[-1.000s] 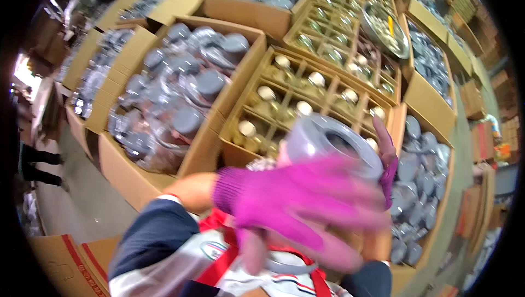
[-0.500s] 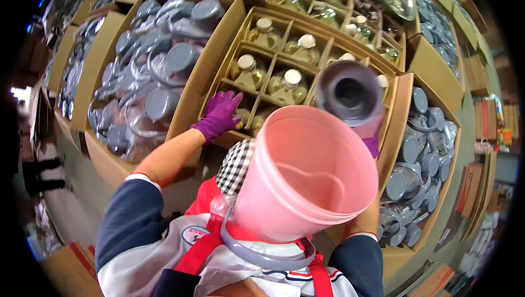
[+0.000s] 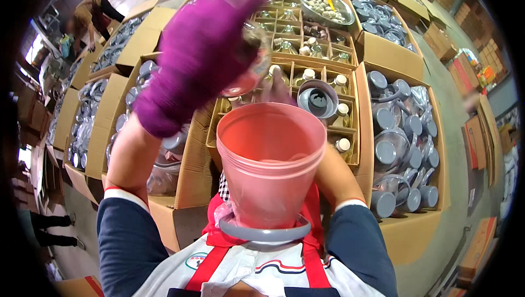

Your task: The person sits on the floor in a warehouse and assembles pink plastic containers with grey lids. They pick up a container body and a lid, screw the lid onto the body, and then place the assembled unit into a clear plastic bag. This process is repeated for multiple units throughout the clip.

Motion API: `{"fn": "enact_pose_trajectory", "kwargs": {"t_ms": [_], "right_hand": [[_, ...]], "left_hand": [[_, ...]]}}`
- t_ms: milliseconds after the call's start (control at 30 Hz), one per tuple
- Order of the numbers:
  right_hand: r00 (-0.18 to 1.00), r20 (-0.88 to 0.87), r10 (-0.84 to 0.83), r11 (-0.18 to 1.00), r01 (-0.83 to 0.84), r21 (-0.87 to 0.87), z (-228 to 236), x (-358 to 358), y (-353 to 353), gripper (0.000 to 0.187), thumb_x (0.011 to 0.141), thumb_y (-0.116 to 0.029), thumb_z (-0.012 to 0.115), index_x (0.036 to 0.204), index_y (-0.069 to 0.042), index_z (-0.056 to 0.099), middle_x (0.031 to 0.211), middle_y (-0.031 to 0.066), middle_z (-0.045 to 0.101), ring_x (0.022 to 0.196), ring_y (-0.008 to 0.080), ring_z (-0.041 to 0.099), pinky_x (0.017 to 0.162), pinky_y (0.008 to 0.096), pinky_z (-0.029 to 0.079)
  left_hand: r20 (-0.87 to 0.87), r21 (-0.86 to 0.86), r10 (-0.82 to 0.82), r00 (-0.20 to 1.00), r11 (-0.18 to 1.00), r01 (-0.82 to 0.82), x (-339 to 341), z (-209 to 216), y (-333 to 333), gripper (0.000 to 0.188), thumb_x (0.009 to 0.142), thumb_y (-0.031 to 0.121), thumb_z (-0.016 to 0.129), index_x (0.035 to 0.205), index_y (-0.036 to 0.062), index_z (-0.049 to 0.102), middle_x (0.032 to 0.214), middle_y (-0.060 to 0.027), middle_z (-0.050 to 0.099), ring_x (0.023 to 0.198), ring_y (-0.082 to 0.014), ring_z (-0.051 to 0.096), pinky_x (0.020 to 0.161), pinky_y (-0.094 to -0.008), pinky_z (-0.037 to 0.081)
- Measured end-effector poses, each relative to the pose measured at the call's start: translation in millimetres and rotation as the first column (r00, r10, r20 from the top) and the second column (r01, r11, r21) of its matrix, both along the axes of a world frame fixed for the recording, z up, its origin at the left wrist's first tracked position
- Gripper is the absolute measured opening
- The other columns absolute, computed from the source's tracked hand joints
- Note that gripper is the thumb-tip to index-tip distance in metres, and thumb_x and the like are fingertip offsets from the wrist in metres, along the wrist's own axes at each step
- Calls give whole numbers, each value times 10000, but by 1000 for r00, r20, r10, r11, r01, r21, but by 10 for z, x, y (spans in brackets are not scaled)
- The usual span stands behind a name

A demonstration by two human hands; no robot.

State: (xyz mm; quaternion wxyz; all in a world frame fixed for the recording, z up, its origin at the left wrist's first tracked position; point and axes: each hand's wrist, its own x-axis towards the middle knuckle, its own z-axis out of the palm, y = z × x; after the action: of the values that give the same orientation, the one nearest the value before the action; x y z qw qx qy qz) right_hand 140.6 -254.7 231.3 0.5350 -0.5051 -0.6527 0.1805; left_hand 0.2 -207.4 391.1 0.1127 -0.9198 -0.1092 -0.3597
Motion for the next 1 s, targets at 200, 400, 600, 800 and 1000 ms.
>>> {"fn": "enact_pose_trajectory", "kwargs": {"t_ms": [200,400,600,800,1000], "right_hand": [[737,-599,315,903,-426,-49,658,385,-24,765,940,-511,564,1479,-16,343,1412,169,514,1289,266,530,1079,417,441],[871,-464,162,981,-194,-23,-168,29,-746,914,935,-589,559,1556,-14,215,1534,168,384,1411,268,391,1173,426,308],[737,-676,22,1000,-10,22,-955,612,-379,612,1002,-253,551,1513,1,329,1511,173,432,1379,298,437,1165,405,316],[355,885,-302,777,630,12,-2134,1854,-57,727,791,-490,730,1400,-168,497,1344,186,560,1217,361,568,1025,419,456],[891,47,-452,817,434,-379,-981,1416,178,649,867,-439,691,1373,-90,483,1227,192,614,1109,337,628,979,421,494]], "left_hand": [[320,-5,-327,889,938,347,-70,18,-110,695,651,339,858,1259,101,618,1336,-155,564,1279,-345,513,1117,-539,340],[108,-786,-450,887,507,353,-323,-253,791,588,914,349,667,1395,37,537,1367,-133,580,1198,-239,586,1029,-357,465],[-232,-899,-811,536,389,199,64,-1023,331,781,753,358,835,1411,76,524,1326,-147,605,1224,-302,587,1031,-421,457],[23,-962,-635,772,196,190,458,-1092,436,628,845,335,754,1364,51,546,1243,-139,643,1123,-276,634,959,-382,502],[293,-914,-213,932,222,339,1040,-1533,806,538,954,301,626,1408,37,512,1425,-123,531,1332,-210,487,1079,-362,405]]}}
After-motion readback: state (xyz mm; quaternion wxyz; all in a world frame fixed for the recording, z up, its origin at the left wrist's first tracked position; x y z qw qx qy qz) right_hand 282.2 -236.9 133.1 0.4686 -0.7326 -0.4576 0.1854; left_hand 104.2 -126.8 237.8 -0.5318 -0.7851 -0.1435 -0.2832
